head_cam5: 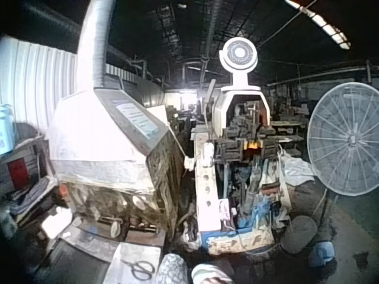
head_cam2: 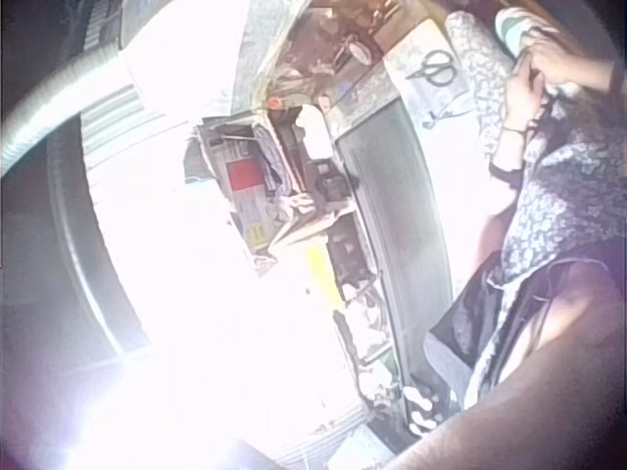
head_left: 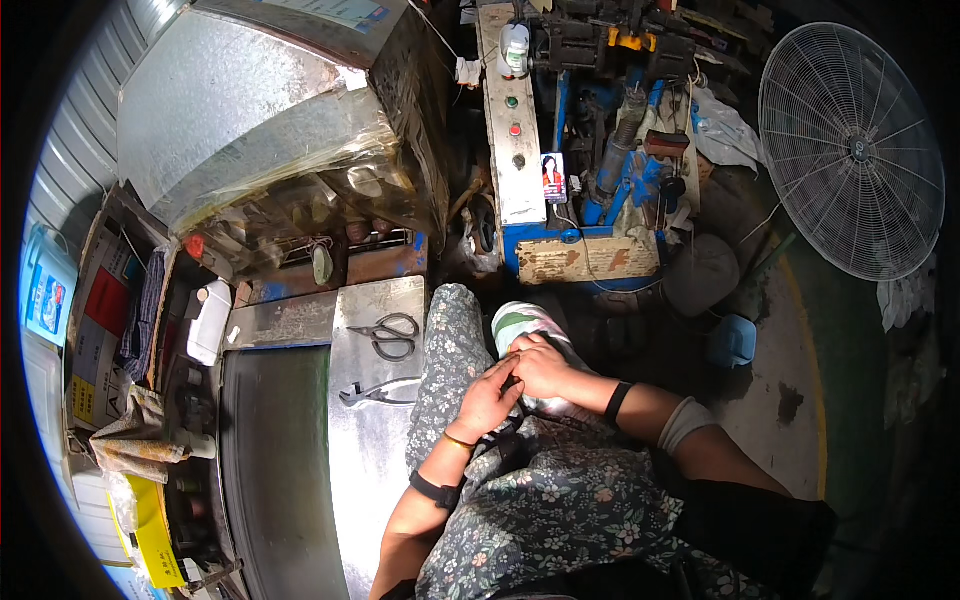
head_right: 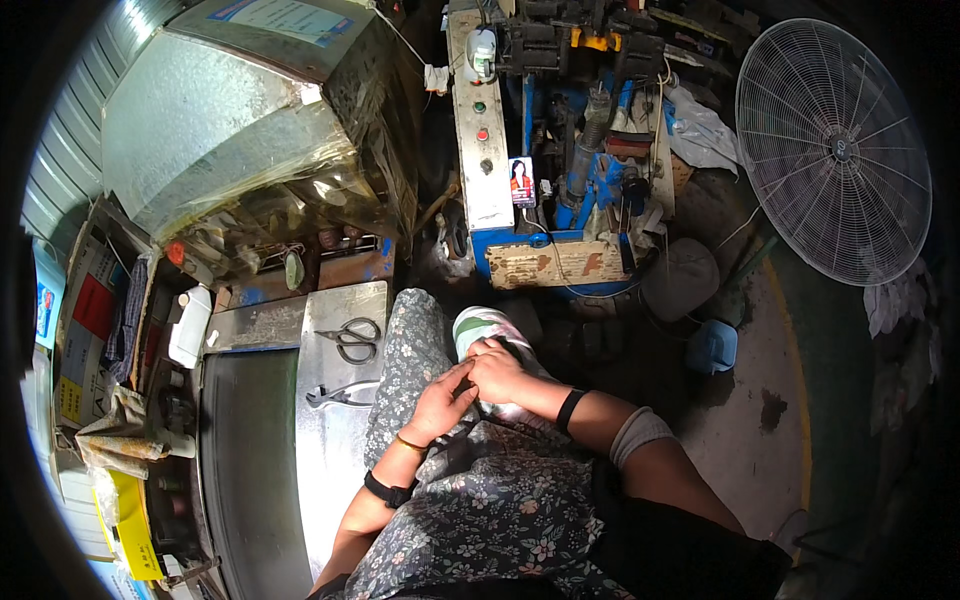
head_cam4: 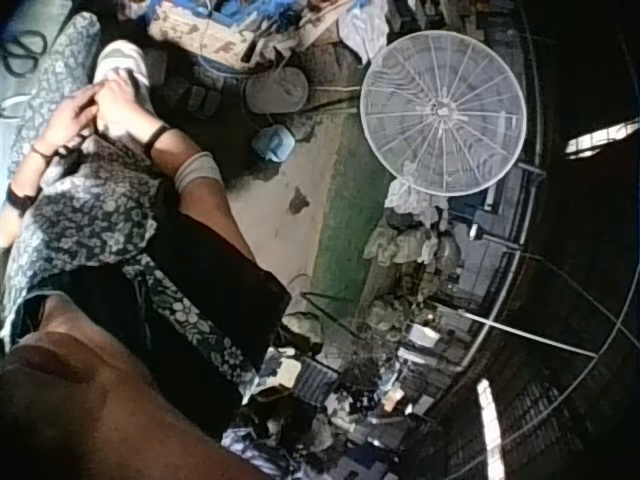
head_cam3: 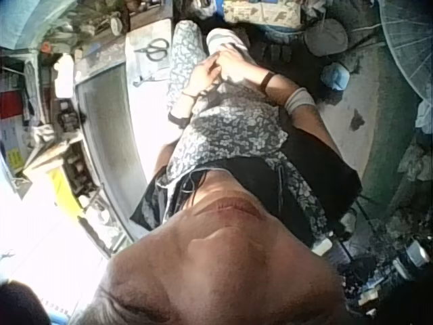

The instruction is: Pulling shoe leather over a last using pliers and then processing it through a lasting machine.

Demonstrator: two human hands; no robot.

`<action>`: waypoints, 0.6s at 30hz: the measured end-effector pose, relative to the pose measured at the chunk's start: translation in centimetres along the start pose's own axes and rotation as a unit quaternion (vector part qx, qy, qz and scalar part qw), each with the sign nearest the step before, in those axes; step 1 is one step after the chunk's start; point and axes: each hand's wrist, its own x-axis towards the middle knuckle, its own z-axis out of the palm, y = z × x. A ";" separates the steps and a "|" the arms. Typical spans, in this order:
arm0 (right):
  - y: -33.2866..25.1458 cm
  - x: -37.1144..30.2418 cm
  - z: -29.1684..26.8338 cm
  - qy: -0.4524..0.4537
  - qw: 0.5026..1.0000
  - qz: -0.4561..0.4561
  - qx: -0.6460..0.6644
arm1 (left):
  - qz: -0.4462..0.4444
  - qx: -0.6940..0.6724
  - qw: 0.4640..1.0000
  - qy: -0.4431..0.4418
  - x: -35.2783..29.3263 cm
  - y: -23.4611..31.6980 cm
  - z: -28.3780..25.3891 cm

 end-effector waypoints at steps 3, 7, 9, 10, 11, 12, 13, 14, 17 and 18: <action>0.0 0.0 -0.1 -0.011 1.000 0.003 -0.005 | 0.000 0.000 1.000 0.000 0.0 0.0 0.0; 0.0 0.0 -0.1 -0.009 1.000 0.004 0.005 | -0.005 0.007 1.000 -0.003 0.0 0.1 0.0; 0.0 0.0 -0.2 -0.006 1.000 0.001 0.004 | 0.001 -0.001 1.000 0.000 0.0 0.1 0.0; 0.0 0.0 -0.2 0.004 1.000 0.002 0.009 | -0.007 0.002 1.000 -0.004 0.0 0.1 0.0; 0.0 0.0 -0.2 0.001 1.000 0.000 0.005 | -0.009 0.005 1.000 -0.005 0.0 0.0 0.0; 0.0 0.0 -0.2 0.001 1.000 -0.001 0.004 | -0.001 0.005 1.000 0.000 0.0 0.0 0.0; 0.0 0.0 -0.2 0.000 1.000 -0.002 0.002 | -0.011 0.007 1.000 -0.006 0.0 -0.1 0.0; 0.0 0.0 -0.2 0.000 1.000 -0.002 0.002 | -0.012 0.008 1.000 -0.006 0.0 -0.1 0.1; 0.0 0.0 -0.2 0.001 1.000 -0.003 -0.001 | -0.009 0.010 1.000 -0.005 0.0 -0.3 0.1; 0.0 0.0 -0.2 0.003 1.000 -0.004 -0.003 | -0.005 0.011 1.000 -0.004 0.0 -0.3 0.1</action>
